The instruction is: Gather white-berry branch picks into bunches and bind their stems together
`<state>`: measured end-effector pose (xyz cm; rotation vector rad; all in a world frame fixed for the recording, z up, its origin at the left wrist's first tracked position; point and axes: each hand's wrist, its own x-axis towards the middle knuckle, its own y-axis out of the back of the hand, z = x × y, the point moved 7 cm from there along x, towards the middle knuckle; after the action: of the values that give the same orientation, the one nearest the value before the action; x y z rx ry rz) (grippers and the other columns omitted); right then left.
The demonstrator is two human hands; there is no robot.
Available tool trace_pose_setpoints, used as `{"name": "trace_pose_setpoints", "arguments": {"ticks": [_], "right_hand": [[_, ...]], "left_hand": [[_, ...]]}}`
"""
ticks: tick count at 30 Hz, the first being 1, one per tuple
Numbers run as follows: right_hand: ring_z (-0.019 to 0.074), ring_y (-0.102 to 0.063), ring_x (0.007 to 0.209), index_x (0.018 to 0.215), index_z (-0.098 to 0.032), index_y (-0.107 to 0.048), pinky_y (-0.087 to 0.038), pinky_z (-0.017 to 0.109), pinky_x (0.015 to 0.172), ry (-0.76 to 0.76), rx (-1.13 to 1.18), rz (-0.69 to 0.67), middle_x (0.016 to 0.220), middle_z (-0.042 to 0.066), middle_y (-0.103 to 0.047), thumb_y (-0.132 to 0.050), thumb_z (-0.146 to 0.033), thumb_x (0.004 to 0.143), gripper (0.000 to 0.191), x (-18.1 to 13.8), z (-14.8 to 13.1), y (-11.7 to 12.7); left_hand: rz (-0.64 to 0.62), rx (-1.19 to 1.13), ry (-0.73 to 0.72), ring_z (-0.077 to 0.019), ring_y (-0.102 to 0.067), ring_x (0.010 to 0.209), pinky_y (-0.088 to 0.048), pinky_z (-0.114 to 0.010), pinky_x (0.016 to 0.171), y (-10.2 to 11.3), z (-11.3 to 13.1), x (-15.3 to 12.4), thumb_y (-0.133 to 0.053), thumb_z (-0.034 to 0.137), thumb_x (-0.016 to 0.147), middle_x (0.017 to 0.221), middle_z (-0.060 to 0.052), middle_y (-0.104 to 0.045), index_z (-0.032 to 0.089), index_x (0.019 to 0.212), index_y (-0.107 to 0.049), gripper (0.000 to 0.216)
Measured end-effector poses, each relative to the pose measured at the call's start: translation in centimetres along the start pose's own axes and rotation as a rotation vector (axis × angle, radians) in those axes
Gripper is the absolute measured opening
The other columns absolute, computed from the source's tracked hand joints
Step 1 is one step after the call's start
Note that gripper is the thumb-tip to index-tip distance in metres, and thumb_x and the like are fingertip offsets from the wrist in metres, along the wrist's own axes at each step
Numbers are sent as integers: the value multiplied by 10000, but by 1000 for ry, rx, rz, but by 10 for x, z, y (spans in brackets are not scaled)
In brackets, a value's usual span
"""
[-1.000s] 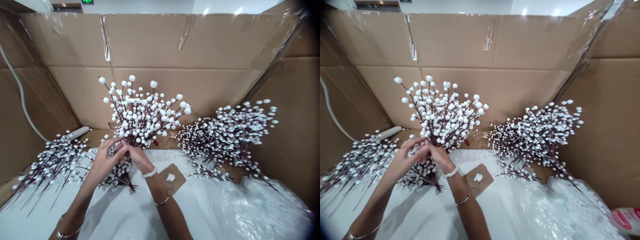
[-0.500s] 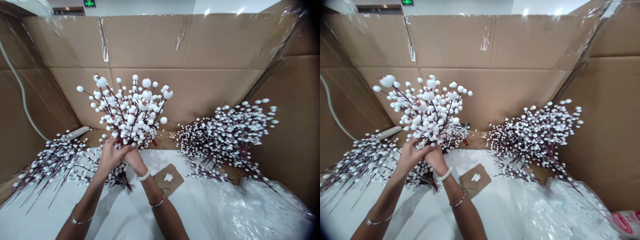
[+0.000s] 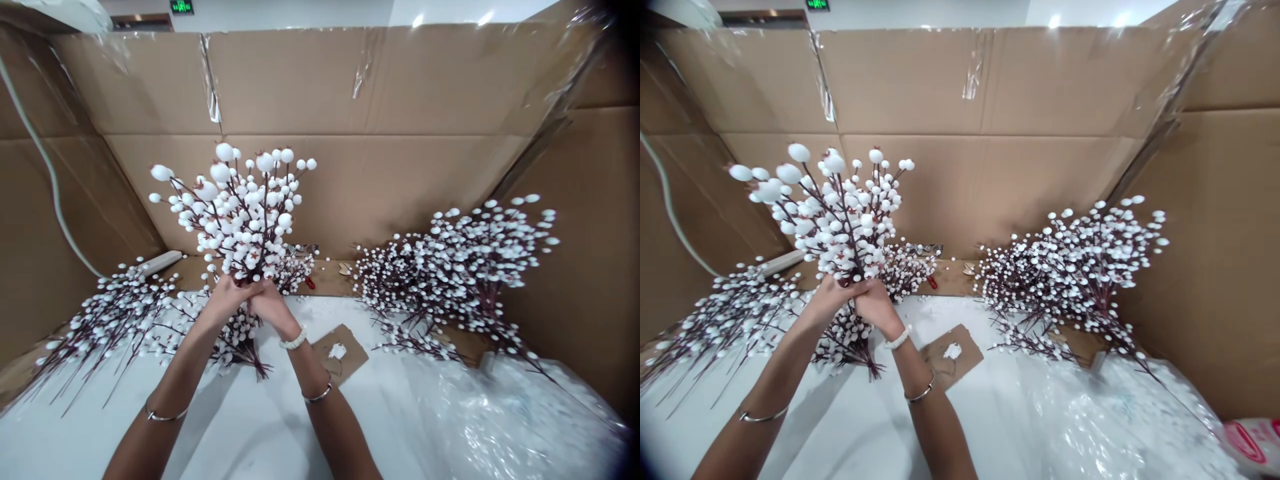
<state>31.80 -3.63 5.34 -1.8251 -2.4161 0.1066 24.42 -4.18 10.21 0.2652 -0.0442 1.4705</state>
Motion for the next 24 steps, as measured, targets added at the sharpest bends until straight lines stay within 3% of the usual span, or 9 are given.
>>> {"name": "trace_pose_setpoints", "arguments": {"ticks": [3,5,9,12,18,24], "right_hand": [[94,-400,407,500,-204,-455,-310,218,429,-40,-3,-7,404,-51,-412,-449,-35,742,295,-6,-3,1],[99,-420,383,532,-207,-460,-354,219,423,-69,21,-50,395,-63,-407,-451,-48,751,271,-11,-8,-3],[106,-417,355,615,-205,-472,-445,234,444,-122,87,-154,361,-87,-355,-410,-96,819,240,-19,-17,-11],[100,-398,329,685,-196,-495,-443,219,425,-141,118,-200,343,-99,-333,-378,-125,866,227,-21,-18,-14],[91,-376,297,675,-187,-496,-413,203,397,-134,131,-166,334,-107,-311,-363,-96,880,261,-17,-14,-17],[86,-370,287,575,-212,-414,-421,215,398,-154,137,-123,340,-98,-311,-351,-62,884,349,-17,-14,-18]], "left_hand": [[-92,-12,108,-216,-628,493,-526,-315,439,-3,-4,-2,-832,429,620,668,-81,-710,124,894,-719,425],[-194,-21,169,-199,-577,394,-480,-306,361,-7,-5,-4,-808,465,654,628,-86,-699,104,934,-714,466],[-314,12,222,-217,-598,383,-523,-305,395,-9,-2,-10,-782,496,697,487,-62,-638,64,1015,-700,544],[-349,14,225,-233,-631,418,-546,-319,411,-10,1,-12,-791,502,681,550,-77,-681,66,1052,-678,584],[-353,65,226,-230,-626,397,-536,-302,404,-10,3,-11,-784,565,648,503,-88,-660,104,746,-658,488],[-313,65,283,-239,-613,372,-517,-306,373,-6,-5,-9,-809,534,645,470,-73,-647,72,945,-680,566]]}}
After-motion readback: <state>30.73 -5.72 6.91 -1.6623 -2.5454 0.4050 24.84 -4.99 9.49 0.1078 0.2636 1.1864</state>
